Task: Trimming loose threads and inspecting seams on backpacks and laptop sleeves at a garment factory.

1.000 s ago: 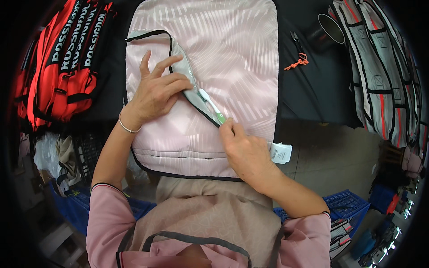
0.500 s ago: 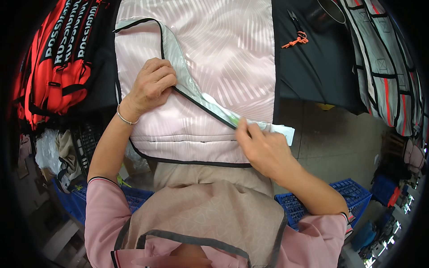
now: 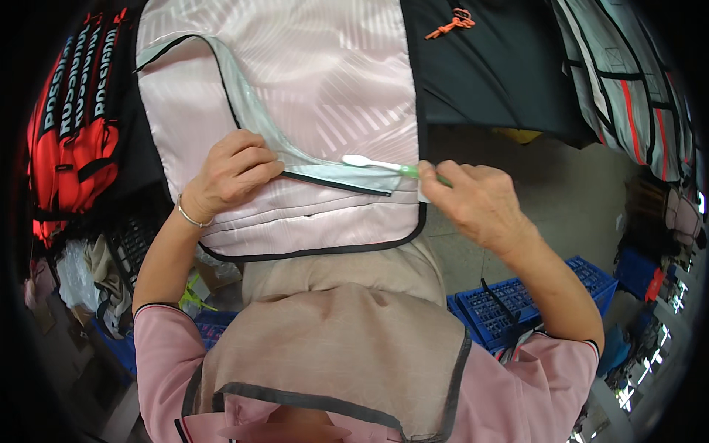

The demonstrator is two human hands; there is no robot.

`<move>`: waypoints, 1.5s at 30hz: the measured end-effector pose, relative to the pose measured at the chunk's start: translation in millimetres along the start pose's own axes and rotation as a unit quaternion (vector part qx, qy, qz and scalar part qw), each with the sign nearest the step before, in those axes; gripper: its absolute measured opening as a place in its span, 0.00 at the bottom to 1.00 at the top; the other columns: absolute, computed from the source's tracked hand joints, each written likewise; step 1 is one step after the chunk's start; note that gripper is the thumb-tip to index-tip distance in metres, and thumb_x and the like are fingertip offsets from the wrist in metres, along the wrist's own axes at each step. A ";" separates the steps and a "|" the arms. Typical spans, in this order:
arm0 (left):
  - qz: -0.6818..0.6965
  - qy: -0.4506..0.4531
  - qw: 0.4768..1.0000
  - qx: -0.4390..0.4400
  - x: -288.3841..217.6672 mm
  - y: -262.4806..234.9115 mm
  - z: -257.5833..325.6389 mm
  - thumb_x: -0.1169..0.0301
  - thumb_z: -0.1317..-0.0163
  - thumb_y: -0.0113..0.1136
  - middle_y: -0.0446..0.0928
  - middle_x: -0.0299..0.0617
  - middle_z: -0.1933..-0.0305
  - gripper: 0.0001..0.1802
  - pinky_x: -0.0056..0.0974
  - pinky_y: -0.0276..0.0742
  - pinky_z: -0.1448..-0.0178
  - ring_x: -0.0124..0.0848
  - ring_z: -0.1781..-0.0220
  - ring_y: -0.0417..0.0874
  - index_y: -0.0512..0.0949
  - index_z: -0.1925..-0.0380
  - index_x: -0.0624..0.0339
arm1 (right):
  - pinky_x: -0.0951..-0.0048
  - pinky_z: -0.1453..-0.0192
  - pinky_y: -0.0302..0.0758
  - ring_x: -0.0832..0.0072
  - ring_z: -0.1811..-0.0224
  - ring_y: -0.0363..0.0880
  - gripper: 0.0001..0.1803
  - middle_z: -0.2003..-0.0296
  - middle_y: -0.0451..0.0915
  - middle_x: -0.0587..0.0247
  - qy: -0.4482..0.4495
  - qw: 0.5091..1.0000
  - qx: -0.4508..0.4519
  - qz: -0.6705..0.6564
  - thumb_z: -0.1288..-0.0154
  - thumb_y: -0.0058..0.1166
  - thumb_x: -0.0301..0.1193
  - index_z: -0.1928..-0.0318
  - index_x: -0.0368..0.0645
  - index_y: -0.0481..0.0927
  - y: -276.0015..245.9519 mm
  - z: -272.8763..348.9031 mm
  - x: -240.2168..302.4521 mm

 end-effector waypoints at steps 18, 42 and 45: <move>-0.018 -0.012 1.000 0.008 -1.8 7.5 -2.0 0.78 0.60 0.65 0.73 0.39 0.70 0.11 0.38 0.76 0.60 0.37 0.62 0.77 0.79 0.71 0.61 | 0.72 0.73 0.74 0.74 0.74 0.78 0.18 0.71 0.75 0.68 0.022 0.999 0.001 0.034 0.47 0.55 0.26 0.53 0.44 0.80 4.5 36.0 -25.1; -0.139 -0.295 0.927 -0.184 -47.6 -55.6 70.3 0.85 0.47 0.59 0.80 0.52 0.51 0.18 0.43 0.75 0.41 0.46 0.45 0.79 0.81 0.55 0.65 | 0.70 0.69 0.75 0.69 0.70 0.81 0.14 0.70 0.79 0.63 0.069 0.983 -0.139 -0.097 0.42 0.59 0.27 0.54 0.43 0.80 29.9 13.1 -36.8; -0.140 -0.466 0.811 -0.324 -86.7 -51.5 139.9 0.80 0.37 0.55 0.72 0.51 0.38 0.21 0.42 0.69 0.35 0.41 0.38 0.74 0.75 0.43 0.64 | 0.71 0.65 0.75 0.62 0.70 0.81 0.17 0.65 0.82 0.53 0.223 0.891 -0.300 -0.256 0.42 0.67 0.31 0.54 0.37 0.79 5.2 0.3 -73.4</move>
Point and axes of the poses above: each hand's wrist, its own z-axis away from the middle knuckle, its own y-axis out of the palm, x = y × z, the point moved 3 cm from there along -z, towards the middle knuckle
